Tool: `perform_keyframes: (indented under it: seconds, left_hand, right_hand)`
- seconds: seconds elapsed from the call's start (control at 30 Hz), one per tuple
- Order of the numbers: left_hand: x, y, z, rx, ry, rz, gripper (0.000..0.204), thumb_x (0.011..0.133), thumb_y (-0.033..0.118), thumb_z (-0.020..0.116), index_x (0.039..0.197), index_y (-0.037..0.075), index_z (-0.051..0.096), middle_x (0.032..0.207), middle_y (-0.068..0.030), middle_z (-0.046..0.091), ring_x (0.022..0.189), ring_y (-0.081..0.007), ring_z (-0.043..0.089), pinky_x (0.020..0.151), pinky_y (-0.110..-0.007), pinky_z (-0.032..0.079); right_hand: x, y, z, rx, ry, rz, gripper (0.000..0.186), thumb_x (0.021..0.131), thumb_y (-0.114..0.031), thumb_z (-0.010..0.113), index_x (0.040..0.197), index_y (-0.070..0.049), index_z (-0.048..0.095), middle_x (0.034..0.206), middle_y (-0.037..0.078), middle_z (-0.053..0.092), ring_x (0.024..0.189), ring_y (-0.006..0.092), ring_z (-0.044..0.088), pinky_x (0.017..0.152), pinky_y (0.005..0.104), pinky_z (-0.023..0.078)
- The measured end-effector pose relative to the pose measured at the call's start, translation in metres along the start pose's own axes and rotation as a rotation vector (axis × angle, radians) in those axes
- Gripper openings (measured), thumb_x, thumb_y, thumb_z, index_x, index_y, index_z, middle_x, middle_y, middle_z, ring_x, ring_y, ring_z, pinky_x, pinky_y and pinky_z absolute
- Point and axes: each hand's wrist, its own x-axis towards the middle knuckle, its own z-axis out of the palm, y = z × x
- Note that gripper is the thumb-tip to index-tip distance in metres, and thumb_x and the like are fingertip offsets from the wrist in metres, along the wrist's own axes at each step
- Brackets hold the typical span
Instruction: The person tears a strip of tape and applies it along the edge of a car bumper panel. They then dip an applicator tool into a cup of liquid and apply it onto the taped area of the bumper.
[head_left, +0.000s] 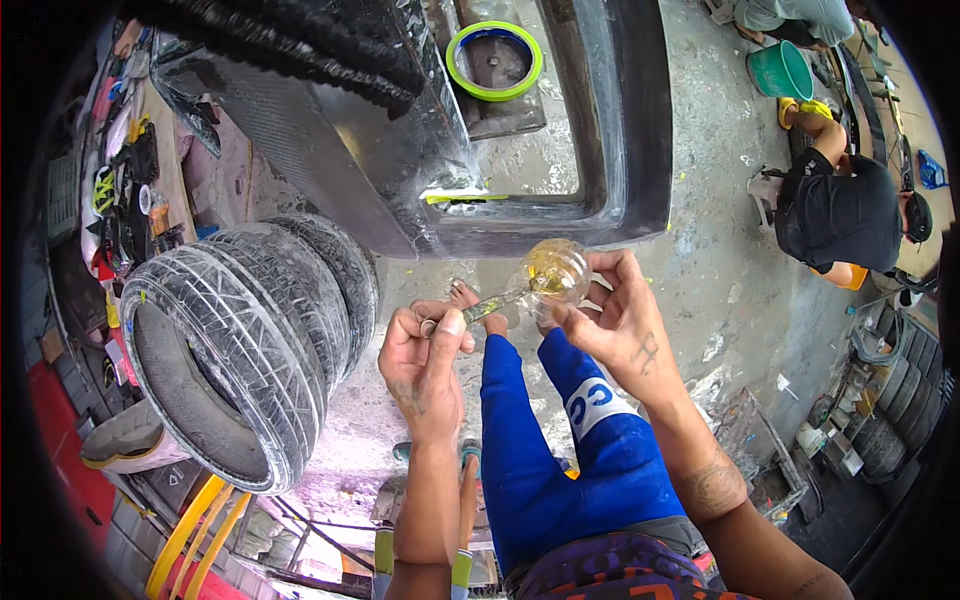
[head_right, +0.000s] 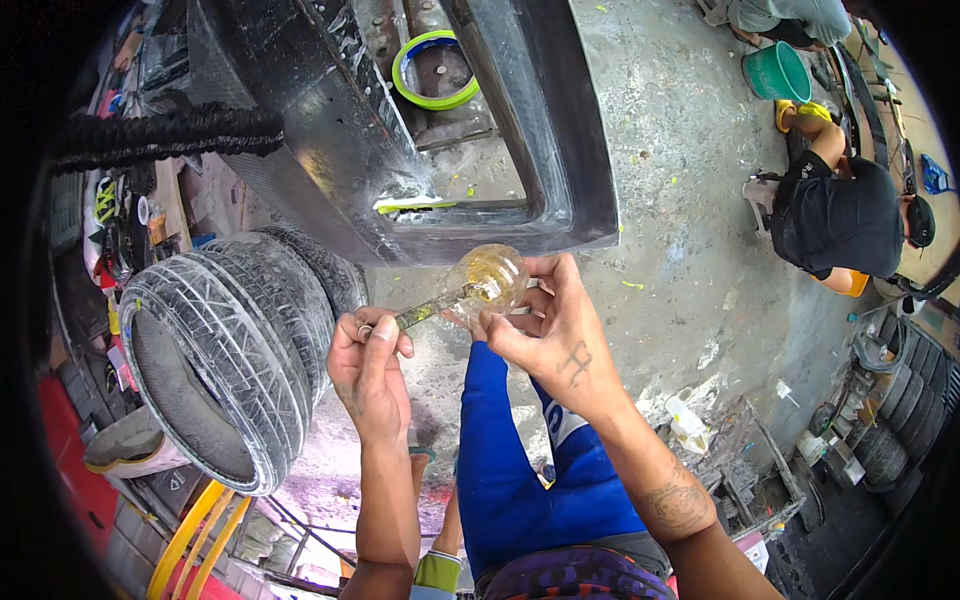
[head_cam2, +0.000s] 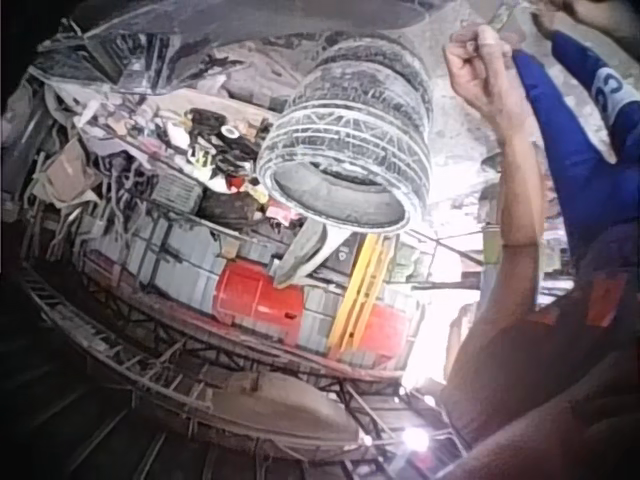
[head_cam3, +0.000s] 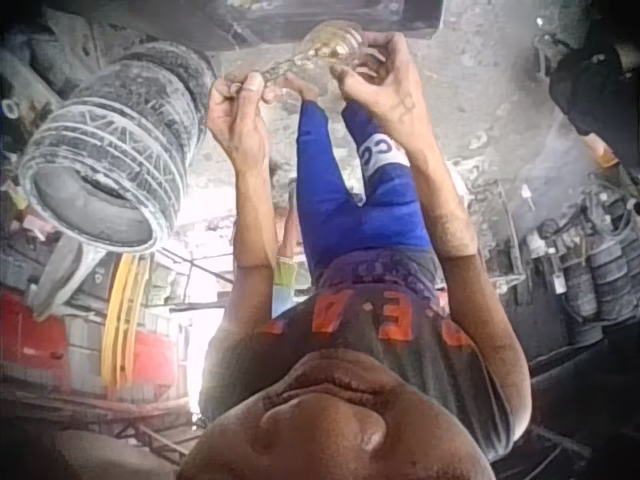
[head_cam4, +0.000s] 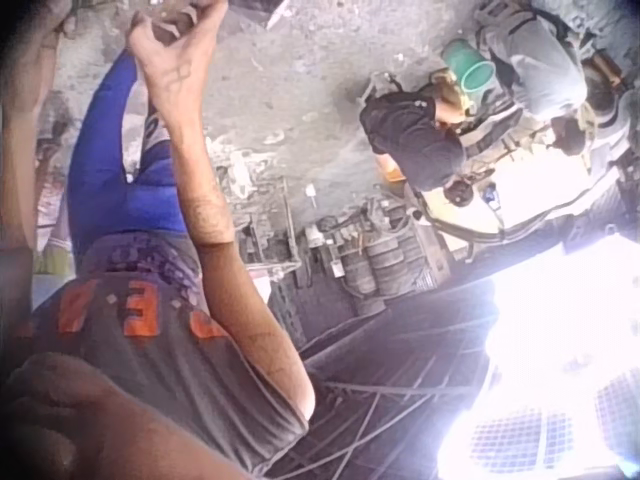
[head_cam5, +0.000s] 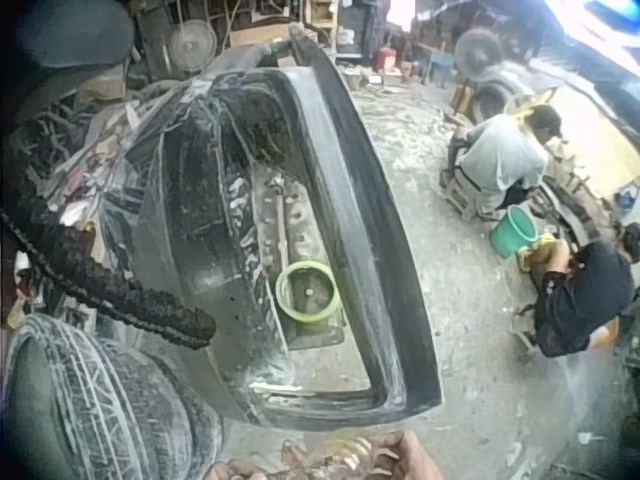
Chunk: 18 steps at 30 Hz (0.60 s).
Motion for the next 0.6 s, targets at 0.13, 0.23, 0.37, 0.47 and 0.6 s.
perform_keyframes:
  seconds: [0.13, 0.23, 0.37, 0.47, 0.6]
  left_hand:
    - [0.001, 0.003, 0.002, 0.131, -0.041, 0.099, 0.025, 0.091, 0.0, 0.064, 0.081, 0.008, 0.043, 0.09, -0.0096, 0.059, 0.07, -0.0108, 0.052, 0.066, -0.025, 0.046]
    - [0.006, 0.012, -0.006, 0.319, -0.118, 0.226, 0.026, 0.09, 0.0, 0.066, 0.082, 0.007, 0.043, 0.093, -0.0125, 0.061, 0.07, -0.011, 0.054, 0.066, -0.025, 0.048]
    - [0.012, 0.018, -0.011, 0.351, -0.127, 0.267, 0.025, 0.089, 0.0, 0.068, 0.084, 0.006, 0.044, 0.094, -0.0142, 0.061, 0.07, -0.0113, 0.054, 0.067, -0.025, 0.049]
    - [0.021, 0.014, -0.013, 0.176, -0.086, 0.162, 0.021, 0.091, 0.002, 0.065, 0.084, 0.008, 0.046, 0.091, -0.0089, 0.06, 0.071, -0.0118, 0.052, 0.068, -0.027, 0.046]
    - [0.028, 0.009, -0.018, -0.103, 0.003, -0.041, 0.013, 0.094, 0.002, 0.06, 0.089, 0.01, 0.051, 0.091, -0.0036, 0.059, 0.071, -0.0132, 0.05, 0.067, -0.029, 0.044]
  right_hand:
    - [0.005, -0.008, -0.011, 0.064, -0.01, 0.066, 0.05, 0.082, -0.006, 0.072, 0.119, 0.007, 0.04, 0.104, 0.017, 0.063, 0.096, 0.0172, 0.065, 0.082, 0.0279, 0.056]
    - [0.009, -0.011, -0.006, 0.105, -0.022, 0.058, 0.048, 0.083, -0.007, 0.072, 0.117, 0.007, 0.041, 0.101, 0.016, 0.065, 0.093, 0.0162, 0.066, 0.078, 0.0275, 0.057]
    - [0.015, -0.017, -0.003, 0.099, -0.042, 0.076, 0.047, 0.083, -0.007, 0.072, 0.116, 0.007, 0.042, 0.1, 0.016, 0.065, 0.093, 0.0167, 0.066, 0.077, 0.0282, 0.058]
    - [0.017, -0.021, -0.001, 0.112, -0.035, 0.071, 0.047, 0.082, -0.006, 0.071, 0.116, 0.007, 0.042, 0.1, 0.016, 0.065, 0.093, 0.017, 0.066, 0.079, 0.0286, 0.058]
    - [0.021, -0.017, 0.001, 0.189, -0.029, 0.072, 0.047, 0.083, -0.006, 0.07, 0.117, 0.007, 0.041, 0.1, 0.016, 0.064, 0.095, 0.0179, 0.066, 0.079, 0.0293, 0.059]
